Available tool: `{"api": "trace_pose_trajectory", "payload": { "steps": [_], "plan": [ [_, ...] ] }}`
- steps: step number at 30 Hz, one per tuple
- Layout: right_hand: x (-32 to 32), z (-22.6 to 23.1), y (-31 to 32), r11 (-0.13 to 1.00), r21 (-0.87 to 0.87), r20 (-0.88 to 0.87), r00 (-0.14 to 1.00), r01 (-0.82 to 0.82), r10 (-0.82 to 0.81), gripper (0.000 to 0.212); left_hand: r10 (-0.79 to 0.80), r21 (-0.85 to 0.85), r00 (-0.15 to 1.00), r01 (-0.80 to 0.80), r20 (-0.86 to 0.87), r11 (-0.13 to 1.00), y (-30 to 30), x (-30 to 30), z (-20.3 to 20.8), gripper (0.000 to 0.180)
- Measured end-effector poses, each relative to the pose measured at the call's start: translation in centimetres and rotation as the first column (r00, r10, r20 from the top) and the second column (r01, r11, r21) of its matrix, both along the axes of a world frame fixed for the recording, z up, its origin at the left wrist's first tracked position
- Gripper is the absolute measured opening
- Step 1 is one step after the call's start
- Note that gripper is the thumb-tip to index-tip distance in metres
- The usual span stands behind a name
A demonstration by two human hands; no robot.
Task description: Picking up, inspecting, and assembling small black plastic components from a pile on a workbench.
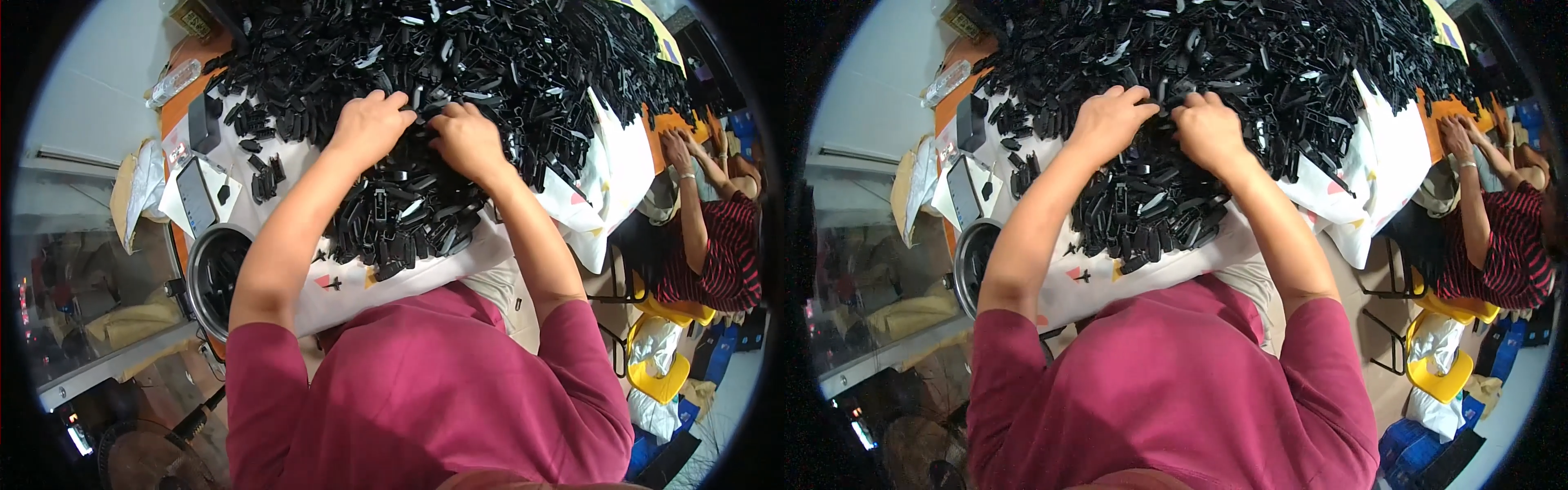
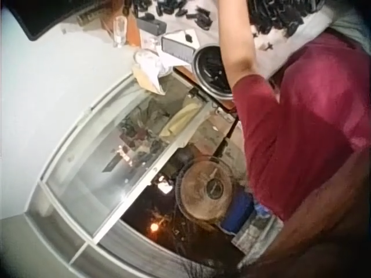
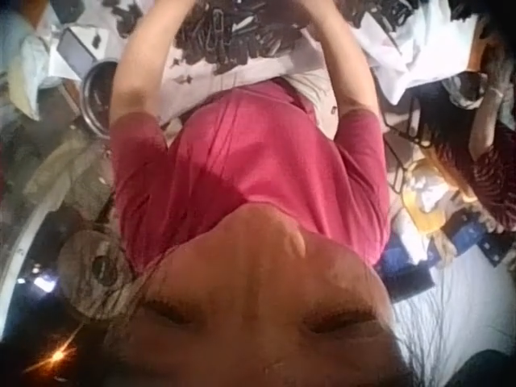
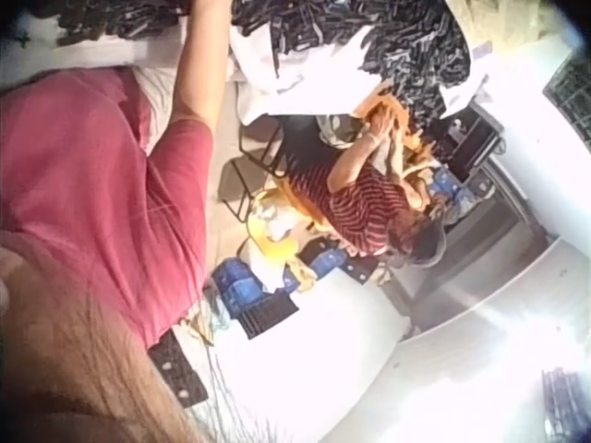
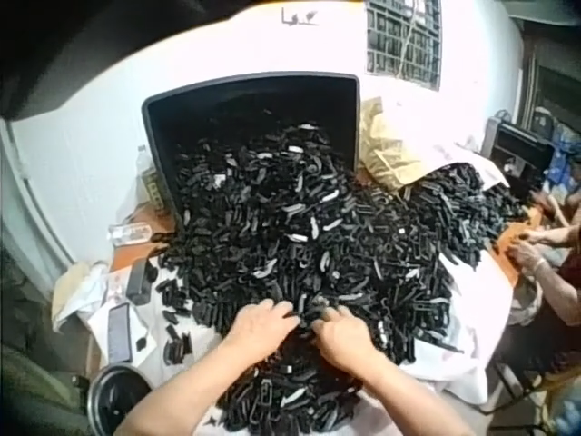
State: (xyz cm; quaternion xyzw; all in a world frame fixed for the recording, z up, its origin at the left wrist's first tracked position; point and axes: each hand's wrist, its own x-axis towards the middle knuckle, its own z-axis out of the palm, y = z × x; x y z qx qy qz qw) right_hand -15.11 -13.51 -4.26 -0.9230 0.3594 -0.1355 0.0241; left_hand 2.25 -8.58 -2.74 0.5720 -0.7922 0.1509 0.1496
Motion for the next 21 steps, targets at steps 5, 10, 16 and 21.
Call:
{"api": "trace_pose_trajectory", "payload": {
  "steps": [5,10,16,21],
  "plan": [
    [0.2,-0.8,0.6,0.987,-0.158,0.103,0.993,-0.036,0.053,0.016,-0.104,0.098,0.982,0.12,-0.158,0.988,0.1,0.7,-0.1,0.011],
    [-0.6,1.4,2.0,0.891,0.453,0.52,0.819,-0.025,-0.242,0.015,0.268,0.341,0.479,0.071,-0.836,0.937,2.7,1.2,0.3,0.016],
    [0.7,3.5,4.7,0.996,-0.043,0.68,0.728,-0.078,0.086,0.024,0.368,0.295,-0.176,0.338,-0.913,0.894,6.5,-1.8,2.2,0.028],
    [0.0,4.5,6.3,0.696,0.558,0.79,0.546,-0.451,-0.279,0.021,0.315,0.226,-0.307,0.294,-0.898,0.929,7.5,-2.5,2.8,0.029]
  ]
}}
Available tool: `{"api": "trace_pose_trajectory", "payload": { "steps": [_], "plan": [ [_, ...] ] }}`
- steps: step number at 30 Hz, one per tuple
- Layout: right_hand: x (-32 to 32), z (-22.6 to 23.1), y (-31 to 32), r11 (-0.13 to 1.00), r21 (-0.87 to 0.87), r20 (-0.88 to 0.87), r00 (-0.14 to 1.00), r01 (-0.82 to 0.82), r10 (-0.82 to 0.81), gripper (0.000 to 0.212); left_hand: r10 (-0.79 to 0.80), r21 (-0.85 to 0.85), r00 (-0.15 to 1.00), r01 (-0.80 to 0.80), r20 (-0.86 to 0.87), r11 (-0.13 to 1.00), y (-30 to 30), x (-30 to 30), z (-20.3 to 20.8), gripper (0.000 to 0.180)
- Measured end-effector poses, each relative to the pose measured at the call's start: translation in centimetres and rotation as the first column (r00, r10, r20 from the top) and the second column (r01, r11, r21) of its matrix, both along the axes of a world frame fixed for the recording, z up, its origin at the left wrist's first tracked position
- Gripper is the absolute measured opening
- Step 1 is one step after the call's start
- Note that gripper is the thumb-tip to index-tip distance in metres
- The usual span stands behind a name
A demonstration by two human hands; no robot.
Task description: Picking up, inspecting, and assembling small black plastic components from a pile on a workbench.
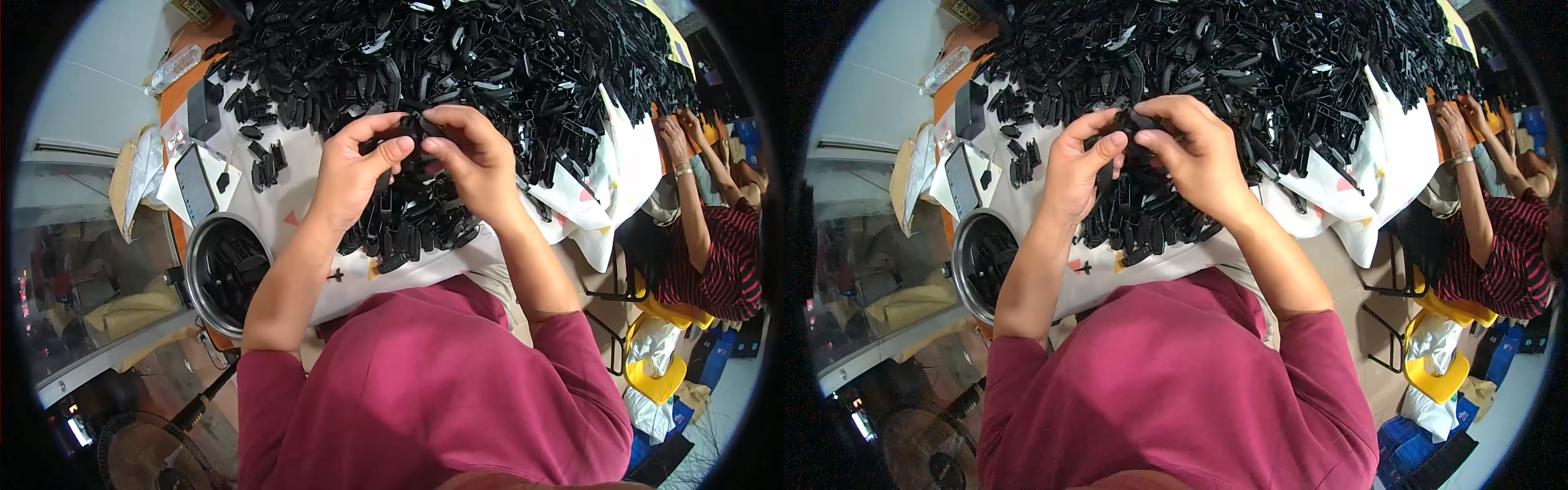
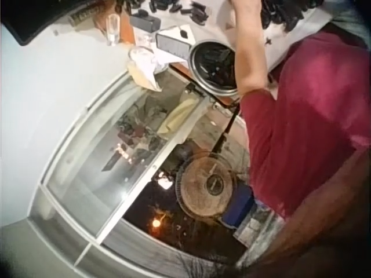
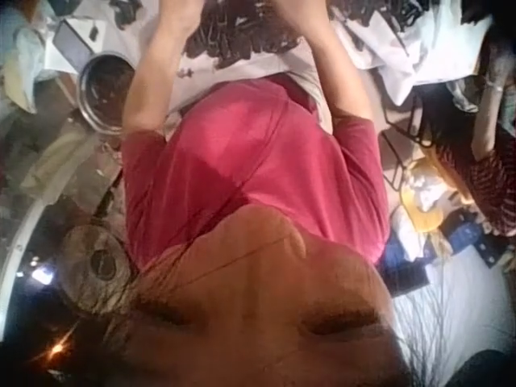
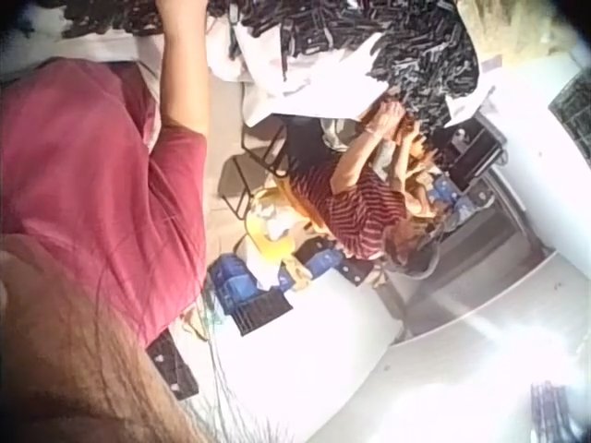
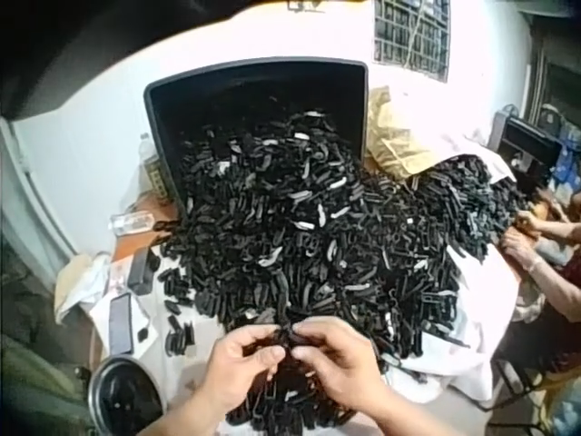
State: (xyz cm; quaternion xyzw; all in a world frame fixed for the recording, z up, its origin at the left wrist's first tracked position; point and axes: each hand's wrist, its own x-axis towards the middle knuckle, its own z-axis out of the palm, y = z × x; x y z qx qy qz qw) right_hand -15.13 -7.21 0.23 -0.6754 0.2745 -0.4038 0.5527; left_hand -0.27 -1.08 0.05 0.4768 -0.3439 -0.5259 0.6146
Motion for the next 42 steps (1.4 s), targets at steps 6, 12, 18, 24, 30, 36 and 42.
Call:
{"api": "trace_pose_trajectory", "payload": {
  "steps": [6,12,18,24,30,36,42],
  "plan": [
    [-1.4,1.3,0.7,0.966,-0.255,-0.1,0.993,0.035,-0.063,0.027,0.085,-0.109,0.977,-0.065,0.195,0.992,0.3,-0.8,0.5,0.029],
    [-2.8,2.1,-0.7,0.752,-0.648,-0.265,0.961,-0.116,-0.08,0.038,0.223,-0.351,0.698,0.043,0.68,0.935,0.4,0.0,1.3,0.023],
    [-1.6,0.8,1.5,0.731,-0.682,-0.196,0.963,0.0,-0.183,0.041,-0.007,-0.181,0.987,0.036,0.158,0.983,0.6,-0.9,0.0,0.026],
    [-0.6,-1.2,2.4,0.795,-0.576,-0.056,0.961,0.191,-0.271,0.038,0.065,0.014,0.987,-0.064,-0.15,0.998,1.3,-2.9,0.0,0.033],
    [0.2,-0.9,4.9,0.909,0.38,0.023,0.984,-0.17,0.175,0.012,-0.061,-0.032,0.948,0.054,-0.314,0.998,5.1,0.5,-1.4,0.029],
    [1.0,-2.8,-3.3,0.813,-0.572,-0.503,0.829,-0.107,-0.245,0.016,0.24,0.049,0.449,-0.542,0.861,0.839,13.0,6.9,0.9,0.03],
    [0.5,-4.2,-9.6,0.565,-0.779,-0.6,0.583,-0.27,-0.548,0.013,-0.032,-0.103,-0.213,-0.593,0.977,0.798,15.2,11.0,-0.3,0.032]
  ]
}}
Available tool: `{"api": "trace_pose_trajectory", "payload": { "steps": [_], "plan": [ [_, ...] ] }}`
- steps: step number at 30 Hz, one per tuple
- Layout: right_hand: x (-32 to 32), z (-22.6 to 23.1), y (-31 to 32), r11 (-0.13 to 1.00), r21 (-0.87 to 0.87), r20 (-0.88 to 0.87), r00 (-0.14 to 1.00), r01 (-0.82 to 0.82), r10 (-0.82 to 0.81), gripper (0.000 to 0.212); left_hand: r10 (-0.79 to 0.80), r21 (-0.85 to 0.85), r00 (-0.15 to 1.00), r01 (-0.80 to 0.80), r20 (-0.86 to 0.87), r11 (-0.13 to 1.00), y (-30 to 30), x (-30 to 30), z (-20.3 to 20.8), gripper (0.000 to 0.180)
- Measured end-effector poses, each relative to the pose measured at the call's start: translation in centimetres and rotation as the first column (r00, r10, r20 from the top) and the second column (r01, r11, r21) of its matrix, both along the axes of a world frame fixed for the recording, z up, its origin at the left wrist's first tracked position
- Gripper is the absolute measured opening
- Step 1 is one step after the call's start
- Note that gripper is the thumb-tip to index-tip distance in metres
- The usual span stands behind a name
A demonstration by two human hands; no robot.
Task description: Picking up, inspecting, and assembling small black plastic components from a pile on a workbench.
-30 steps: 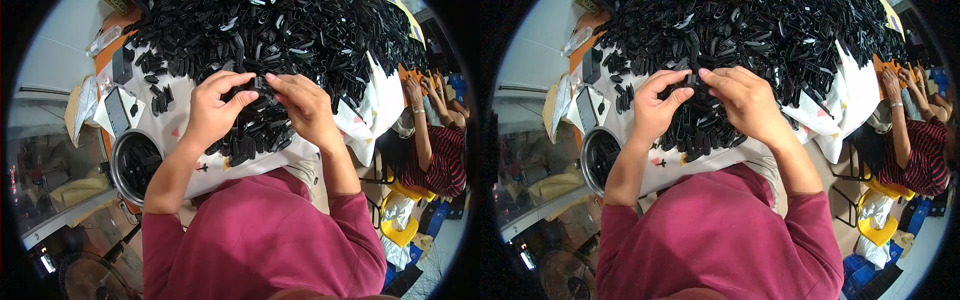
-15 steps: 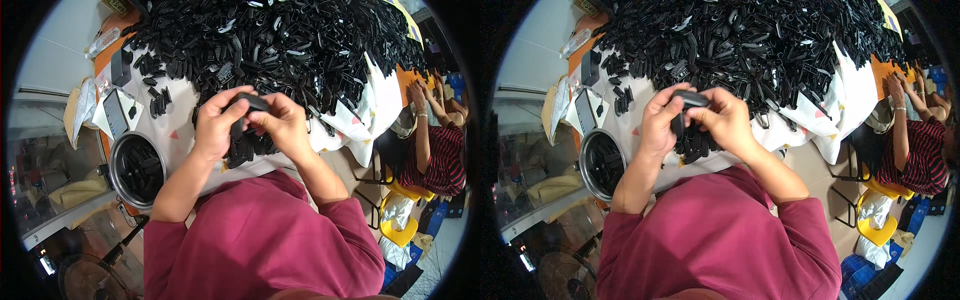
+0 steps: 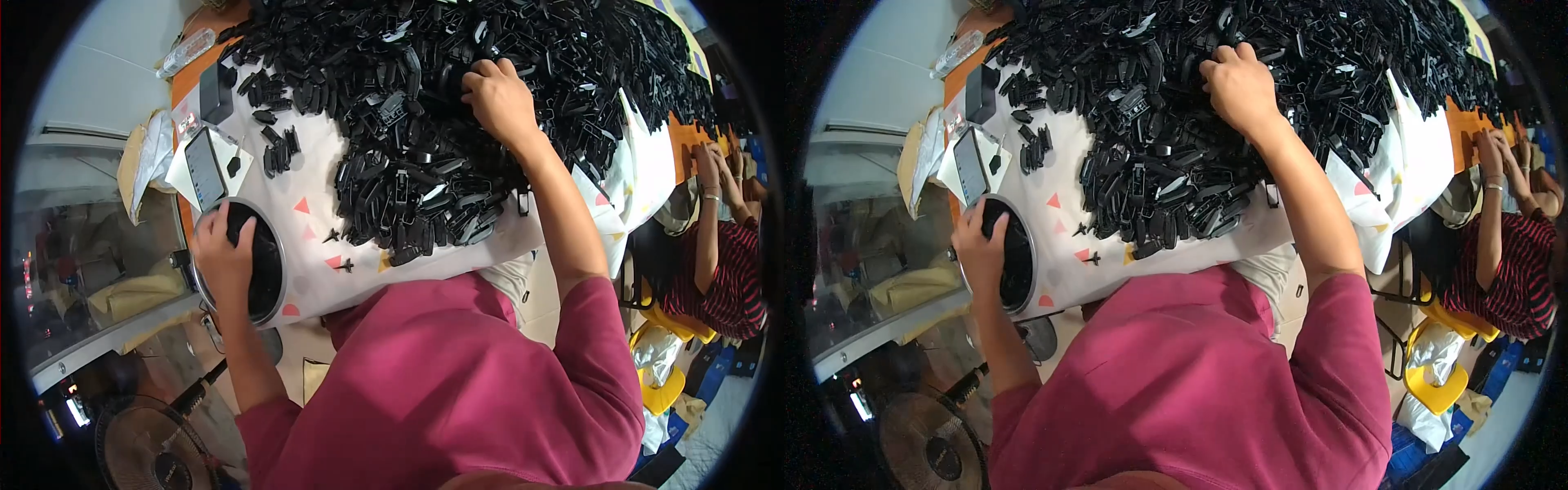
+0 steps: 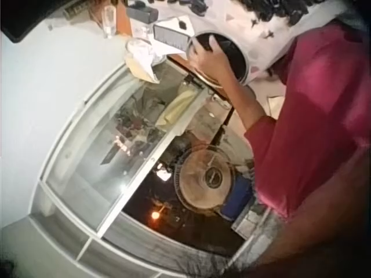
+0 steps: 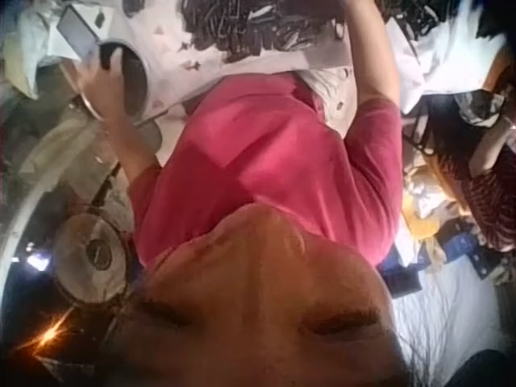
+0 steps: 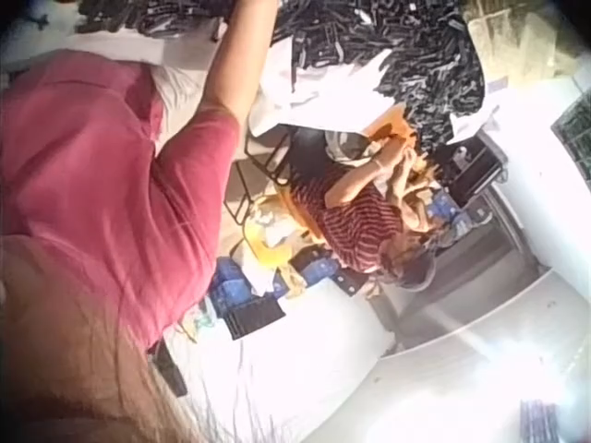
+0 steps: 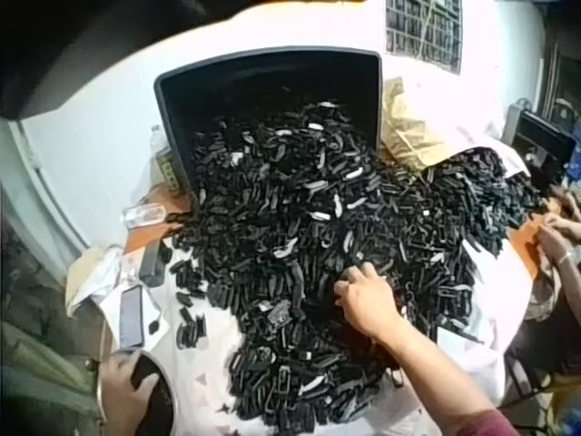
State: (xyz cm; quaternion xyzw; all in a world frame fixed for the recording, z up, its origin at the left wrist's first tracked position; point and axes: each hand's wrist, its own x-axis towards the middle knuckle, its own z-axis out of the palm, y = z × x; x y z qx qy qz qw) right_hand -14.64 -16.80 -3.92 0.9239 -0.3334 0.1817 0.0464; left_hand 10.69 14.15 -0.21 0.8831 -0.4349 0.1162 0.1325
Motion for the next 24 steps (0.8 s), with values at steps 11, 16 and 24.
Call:
{"api": "trace_pose_trajectory", "payload": {
  "steps": [11,16,24],
  "plan": [
    [-2.7,2.2,4.6,0.652,0.715,0.663,0.54,-0.252,-0.519,0.017,-0.623,0.063,0.78,0.626,-0.068,0.777,-22.5,-10.6,-3.1,0.029],
    [-5.4,2.8,6.7,0.392,0.808,0.578,0.464,-0.439,-0.671,0.027,-0.739,-0.267,0.615,0.69,-0.275,0.673,-21.9,-10.3,-3.3,0.029],
    [-3.0,5.5,8.7,0.369,0.603,0.795,0.488,-0.708,-0.361,0.023,-0.679,-0.666,-0.043,0.255,-0.732,0.701,-16.7,-11.2,0.6,0.029]
  ]
}}
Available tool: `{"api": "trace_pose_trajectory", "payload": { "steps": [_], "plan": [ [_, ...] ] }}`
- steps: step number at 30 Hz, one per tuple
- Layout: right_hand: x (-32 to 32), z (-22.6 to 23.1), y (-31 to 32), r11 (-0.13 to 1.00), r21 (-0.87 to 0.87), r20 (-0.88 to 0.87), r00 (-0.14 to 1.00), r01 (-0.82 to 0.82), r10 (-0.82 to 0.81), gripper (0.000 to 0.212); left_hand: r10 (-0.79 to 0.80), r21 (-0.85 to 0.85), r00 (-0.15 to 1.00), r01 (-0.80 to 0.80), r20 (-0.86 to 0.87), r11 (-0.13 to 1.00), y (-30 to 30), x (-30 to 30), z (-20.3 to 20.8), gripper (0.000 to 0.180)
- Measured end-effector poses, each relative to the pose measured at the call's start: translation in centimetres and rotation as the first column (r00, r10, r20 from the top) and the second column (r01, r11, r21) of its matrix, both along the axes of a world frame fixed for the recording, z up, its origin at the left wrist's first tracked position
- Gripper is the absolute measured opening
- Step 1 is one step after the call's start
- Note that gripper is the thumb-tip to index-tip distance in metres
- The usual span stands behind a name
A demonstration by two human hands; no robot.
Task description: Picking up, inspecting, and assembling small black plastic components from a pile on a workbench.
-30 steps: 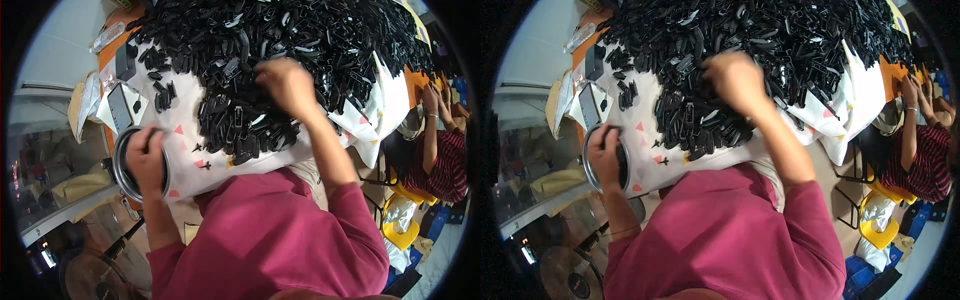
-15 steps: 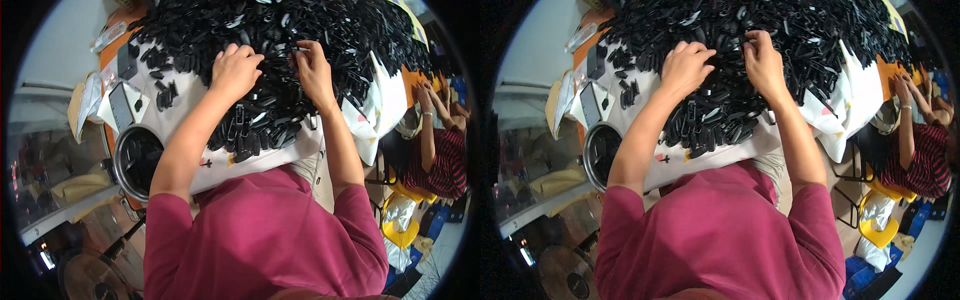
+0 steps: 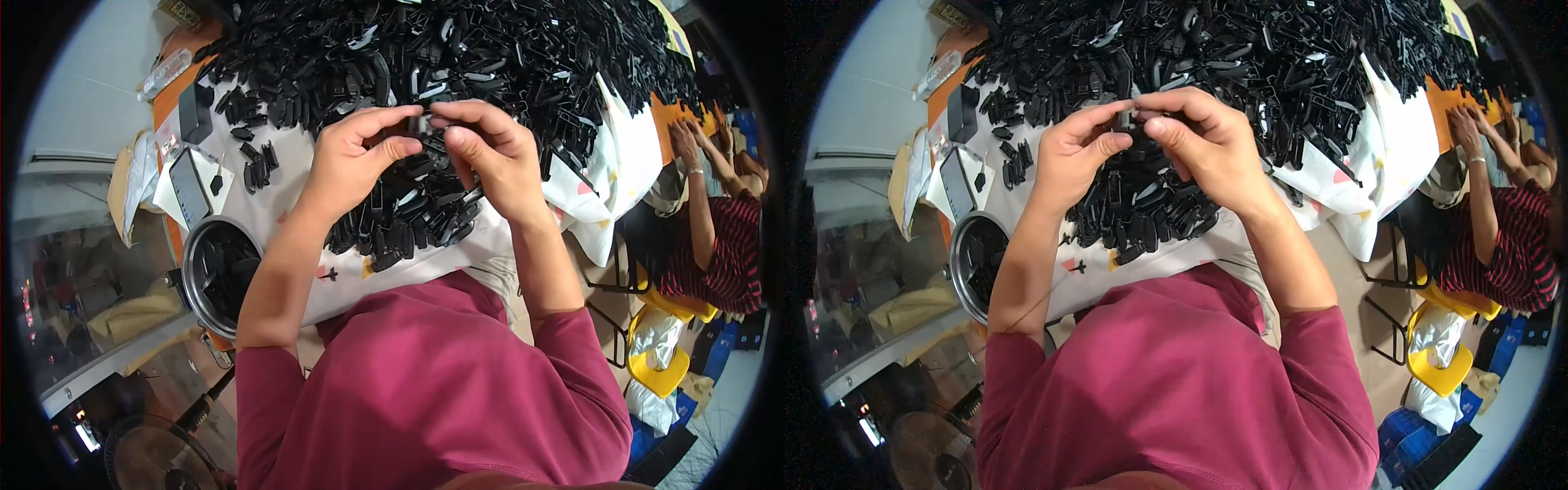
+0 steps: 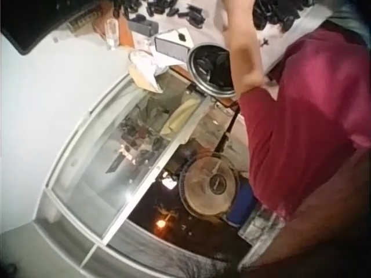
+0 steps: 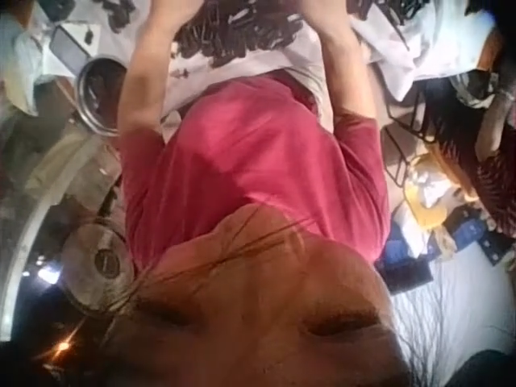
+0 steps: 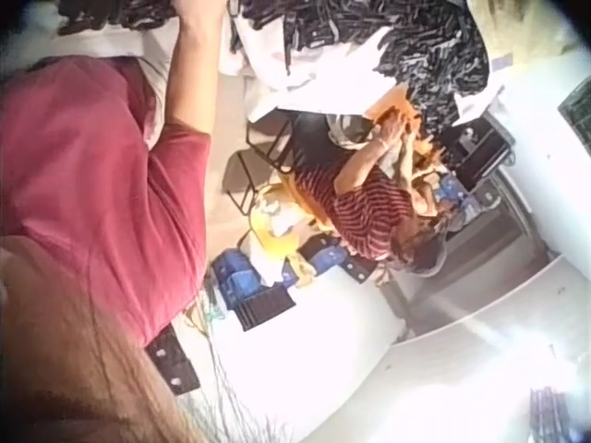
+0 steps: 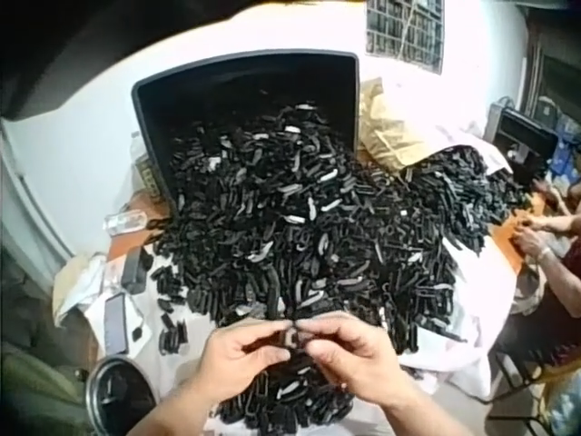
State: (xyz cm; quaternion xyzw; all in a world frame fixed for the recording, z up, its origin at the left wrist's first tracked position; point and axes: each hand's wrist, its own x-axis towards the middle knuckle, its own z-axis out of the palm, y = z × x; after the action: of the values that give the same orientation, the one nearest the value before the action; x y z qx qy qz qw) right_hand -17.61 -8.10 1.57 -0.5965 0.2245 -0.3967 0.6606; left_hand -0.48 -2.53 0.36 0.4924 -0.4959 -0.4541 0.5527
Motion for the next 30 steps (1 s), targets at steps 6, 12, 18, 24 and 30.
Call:
{"api": "trace_pose_trajectory", "payload": {
  "steps": [6,12,18,24,30],
  "plan": [
    [0.8,-1.4,-1.0,0.659,-0.73,-0.083,0.935,0.179,-0.346,0.021,0.105,-0.179,0.971,-0.067,0.216,0.982,0.9,0.2,1.3,0.028],
    [0.0,0.2,1.4,0.923,-0.275,-0.008,0.959,0.27,-0.283,0.021,0.093,-0.127,0.989,-0.079,0.111,0.989,1.5,-0.3,2.2,0.029],
    [0.2,-0.1,1.0,0.646,-0.72,0.021,0.938,0.254,-0.345,0.023,0.107,-0.15,0.982,-0.084,0.154,0.985,1.7,-0.3,2.3,0.028],
    [0.0,-0.1,2.1,0.714,-0.695,-0.172,0.943,0.089,-0.285,0.029,0.047,-0.043,0.999,-0.046,0.023,0.998,2.3,-0.4,1.4,0.028],
    [1.0,-1.4,2.9,0.656,-0.731,-0.142,0.899,0.187,-0.414,0.032,0.153,-0.087,0.963,-0.176,-0.222,0.981,2.5,-1.7,-0.9,0.032]
  ]
}}
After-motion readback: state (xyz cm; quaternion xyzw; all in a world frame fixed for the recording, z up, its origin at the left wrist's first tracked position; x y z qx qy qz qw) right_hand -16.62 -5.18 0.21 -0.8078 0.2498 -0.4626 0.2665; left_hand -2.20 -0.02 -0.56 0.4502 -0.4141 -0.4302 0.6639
